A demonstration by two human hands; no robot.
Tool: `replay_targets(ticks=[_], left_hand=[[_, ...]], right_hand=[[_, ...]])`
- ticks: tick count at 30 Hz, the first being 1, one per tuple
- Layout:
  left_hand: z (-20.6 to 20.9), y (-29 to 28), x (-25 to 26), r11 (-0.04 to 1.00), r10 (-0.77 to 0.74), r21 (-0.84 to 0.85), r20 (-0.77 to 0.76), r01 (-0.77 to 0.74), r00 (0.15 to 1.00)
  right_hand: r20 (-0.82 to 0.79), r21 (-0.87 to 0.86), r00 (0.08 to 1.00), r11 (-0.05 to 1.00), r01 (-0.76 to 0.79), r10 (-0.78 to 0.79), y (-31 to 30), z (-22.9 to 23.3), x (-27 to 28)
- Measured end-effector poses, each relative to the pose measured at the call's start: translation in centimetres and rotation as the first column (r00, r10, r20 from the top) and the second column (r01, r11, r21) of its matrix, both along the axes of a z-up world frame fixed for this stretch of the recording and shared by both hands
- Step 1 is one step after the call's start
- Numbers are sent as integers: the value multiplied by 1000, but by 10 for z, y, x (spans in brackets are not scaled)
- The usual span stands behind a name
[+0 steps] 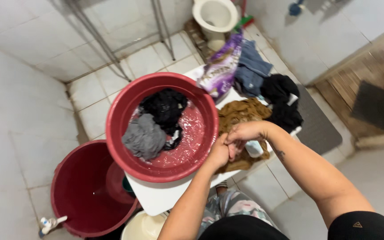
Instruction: The person hand washes clothes in a red basin, adding liquid detergent and scrubbing a brown garment with a brush. They repeatedly dip the garment into soapy water and continue scrubbing different sections.
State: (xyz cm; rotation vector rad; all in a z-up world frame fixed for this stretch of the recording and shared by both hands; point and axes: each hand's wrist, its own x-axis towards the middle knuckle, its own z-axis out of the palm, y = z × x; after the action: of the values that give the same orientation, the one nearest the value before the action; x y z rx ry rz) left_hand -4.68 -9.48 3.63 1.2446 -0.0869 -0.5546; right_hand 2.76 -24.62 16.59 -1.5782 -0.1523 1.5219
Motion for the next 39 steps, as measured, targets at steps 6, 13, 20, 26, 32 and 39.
replay_targets(ticks=[6,13,20,26,32,39], left_hand=[[-47,-19,-8,994,6,108,103,-17,995],[-59,19,-63,603,36,788,131,-126,991],[-53,30,-68,513,59,846,131,-143,990],[-64,38,-69,583,78,809,36,-75,996],[-73,44,-84,579,70,813,27,-63,997],[-83,41,-85,606,82,794,-8,-43,997]], right_hand=[[484,-107,867,975,196,-121,-52,-54,-32],[904,-382,422,588,713,75,-36,-109,-103],[949,-302,302,559,772,95,-6,-138,-121],[862,-373,491,815,443,127,39,-152,-167],[918,-274,395,642,716,-49,-54,-153,-133],[916,-212,394,746,631,-73,34,-149,-188]])
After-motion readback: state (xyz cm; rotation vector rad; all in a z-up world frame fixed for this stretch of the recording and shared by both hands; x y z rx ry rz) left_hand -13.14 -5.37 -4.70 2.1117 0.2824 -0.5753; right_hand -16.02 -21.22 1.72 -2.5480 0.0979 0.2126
